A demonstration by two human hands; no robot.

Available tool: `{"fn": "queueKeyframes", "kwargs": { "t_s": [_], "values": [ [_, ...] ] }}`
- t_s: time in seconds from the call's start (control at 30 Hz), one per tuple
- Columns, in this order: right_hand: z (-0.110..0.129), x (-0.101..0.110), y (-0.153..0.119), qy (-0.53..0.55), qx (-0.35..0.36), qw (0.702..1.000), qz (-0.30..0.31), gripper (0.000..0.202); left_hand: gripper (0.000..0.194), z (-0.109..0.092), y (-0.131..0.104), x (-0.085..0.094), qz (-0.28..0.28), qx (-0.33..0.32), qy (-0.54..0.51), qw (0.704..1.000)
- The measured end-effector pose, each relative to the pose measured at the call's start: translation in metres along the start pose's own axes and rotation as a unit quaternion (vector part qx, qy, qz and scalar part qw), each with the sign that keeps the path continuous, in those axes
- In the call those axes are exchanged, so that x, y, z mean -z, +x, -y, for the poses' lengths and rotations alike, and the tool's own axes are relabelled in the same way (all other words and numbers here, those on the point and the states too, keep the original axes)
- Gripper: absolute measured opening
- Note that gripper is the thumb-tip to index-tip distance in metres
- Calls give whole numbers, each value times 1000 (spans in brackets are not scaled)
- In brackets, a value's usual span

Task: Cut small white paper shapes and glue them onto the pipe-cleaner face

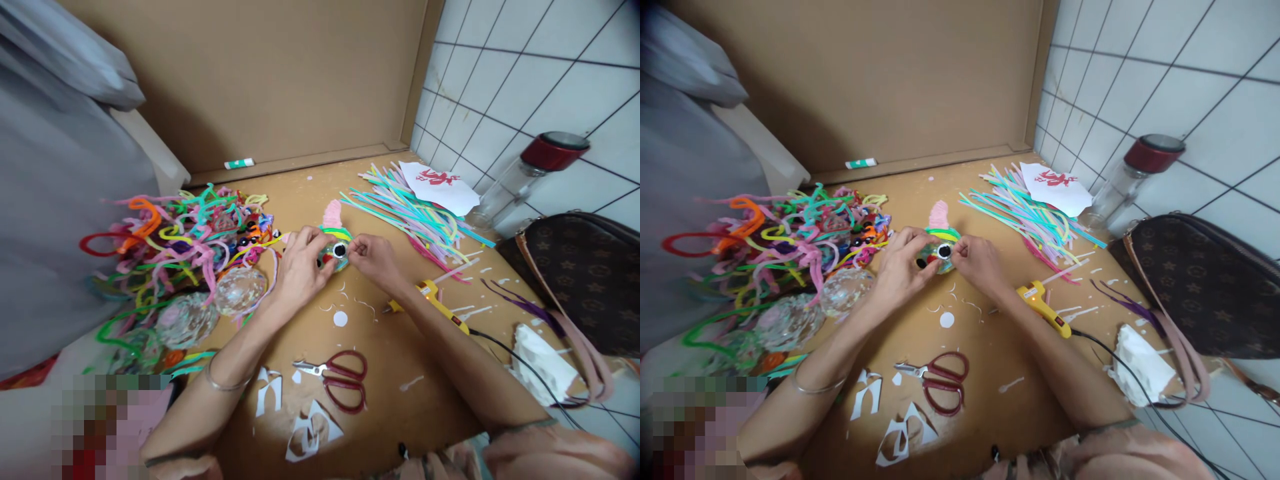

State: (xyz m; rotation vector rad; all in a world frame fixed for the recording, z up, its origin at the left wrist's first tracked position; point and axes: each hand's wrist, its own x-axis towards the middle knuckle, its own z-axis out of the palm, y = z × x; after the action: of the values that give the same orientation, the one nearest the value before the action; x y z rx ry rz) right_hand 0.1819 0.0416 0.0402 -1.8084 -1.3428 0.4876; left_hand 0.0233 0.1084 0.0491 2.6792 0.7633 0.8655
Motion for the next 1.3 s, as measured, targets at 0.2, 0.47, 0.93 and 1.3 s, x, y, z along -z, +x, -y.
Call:
{"fn": "queueKeyframes", "kwargs": {
  "t_s": [0.2,0.47,0.93,1.3],
  "values": [
    [4,5,3,-10,23,1000,14,9,25,-1,0,0,-3,5,5,1000],
    [-1,3,5,15,41,999,7,8,24,-3,1,-6,-21,24,-7,999],
    [-12,2,2,138,40,990,7,10,19,-7,1,-8,-30,46,-6,998],
    [-4,0,-1,74,179,981,-27,14,19,-6,2,-8,-36,55,-44,997]
  ]
}}
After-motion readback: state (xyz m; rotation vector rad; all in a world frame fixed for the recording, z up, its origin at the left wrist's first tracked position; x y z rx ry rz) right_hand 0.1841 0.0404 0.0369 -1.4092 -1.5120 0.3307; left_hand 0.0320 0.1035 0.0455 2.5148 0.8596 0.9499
